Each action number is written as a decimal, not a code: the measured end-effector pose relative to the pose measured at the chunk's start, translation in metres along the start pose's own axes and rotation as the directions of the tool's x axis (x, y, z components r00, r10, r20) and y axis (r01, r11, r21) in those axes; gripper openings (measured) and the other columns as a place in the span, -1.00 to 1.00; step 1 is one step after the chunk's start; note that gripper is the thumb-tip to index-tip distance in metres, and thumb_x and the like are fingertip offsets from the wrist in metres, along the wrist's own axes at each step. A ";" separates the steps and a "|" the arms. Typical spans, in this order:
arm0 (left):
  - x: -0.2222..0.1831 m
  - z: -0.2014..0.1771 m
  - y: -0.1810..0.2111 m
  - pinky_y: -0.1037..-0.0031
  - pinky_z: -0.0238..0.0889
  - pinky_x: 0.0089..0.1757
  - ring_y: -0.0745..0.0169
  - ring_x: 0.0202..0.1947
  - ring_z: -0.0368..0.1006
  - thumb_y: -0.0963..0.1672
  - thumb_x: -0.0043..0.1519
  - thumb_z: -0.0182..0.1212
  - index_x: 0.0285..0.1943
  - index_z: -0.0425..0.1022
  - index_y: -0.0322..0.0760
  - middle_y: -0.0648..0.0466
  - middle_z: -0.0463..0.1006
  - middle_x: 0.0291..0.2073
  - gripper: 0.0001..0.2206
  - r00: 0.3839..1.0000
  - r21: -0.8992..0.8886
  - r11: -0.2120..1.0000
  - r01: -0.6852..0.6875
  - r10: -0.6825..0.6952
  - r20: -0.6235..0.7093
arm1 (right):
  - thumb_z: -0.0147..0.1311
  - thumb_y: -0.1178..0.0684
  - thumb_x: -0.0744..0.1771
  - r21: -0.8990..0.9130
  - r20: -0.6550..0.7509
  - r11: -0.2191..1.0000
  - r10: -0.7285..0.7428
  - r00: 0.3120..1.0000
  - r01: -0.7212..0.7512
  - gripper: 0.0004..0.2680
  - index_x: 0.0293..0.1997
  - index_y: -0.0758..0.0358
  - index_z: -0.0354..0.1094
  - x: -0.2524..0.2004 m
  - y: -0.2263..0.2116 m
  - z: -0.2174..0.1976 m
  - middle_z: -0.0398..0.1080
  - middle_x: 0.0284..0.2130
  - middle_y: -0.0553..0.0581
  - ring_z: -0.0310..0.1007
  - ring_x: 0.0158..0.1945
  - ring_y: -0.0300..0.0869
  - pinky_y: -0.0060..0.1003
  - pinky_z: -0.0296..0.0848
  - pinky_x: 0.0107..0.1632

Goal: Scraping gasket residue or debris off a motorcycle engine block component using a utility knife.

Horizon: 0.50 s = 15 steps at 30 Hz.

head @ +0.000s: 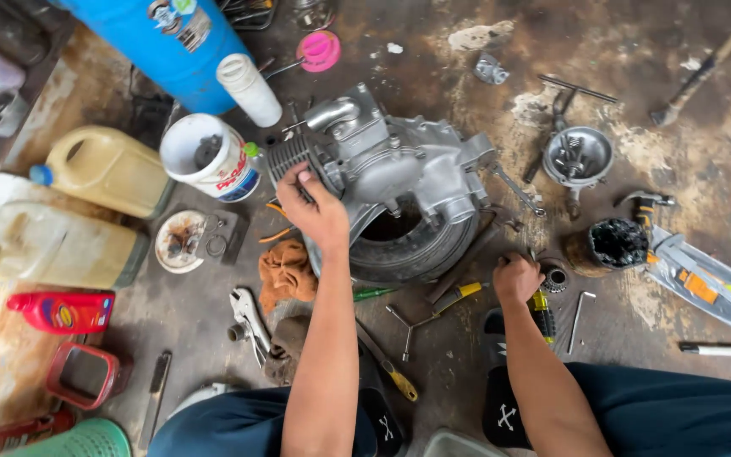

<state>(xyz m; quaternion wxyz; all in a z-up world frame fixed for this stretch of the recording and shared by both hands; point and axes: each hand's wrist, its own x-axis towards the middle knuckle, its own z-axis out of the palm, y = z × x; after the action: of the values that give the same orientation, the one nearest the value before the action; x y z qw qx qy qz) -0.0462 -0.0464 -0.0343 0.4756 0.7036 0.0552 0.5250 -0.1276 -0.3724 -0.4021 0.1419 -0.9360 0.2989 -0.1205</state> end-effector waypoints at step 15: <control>0.119 -0.007 -0.038 0.14 0.15 -0.02 0.01 0.02 0.45 -0.10 0.35 0.05 0.15 0.49 -0.20 -0.06 0.51 -0.01 -0.75 0.278 0.182 0.495 -0.849 0.126 0.952 | 0.08 0.23 0.43 0.941 -0.285 0.228 0.132 0.949 0.251 -0.95 -0.04 0.29 0.45 -0.006 -0.232 -0.260 0.52 -0.33 0.18 0.41 -0.34 -0.31 -0.46 0.45 -0.25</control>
<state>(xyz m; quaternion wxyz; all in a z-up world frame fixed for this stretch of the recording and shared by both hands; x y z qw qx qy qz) 0.0169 0.0477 0.0197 -0.0734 0.9521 -0.2443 0.1687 -0.0907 -0.2380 -0.0825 0.6385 -0.6241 0.1403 -0.4279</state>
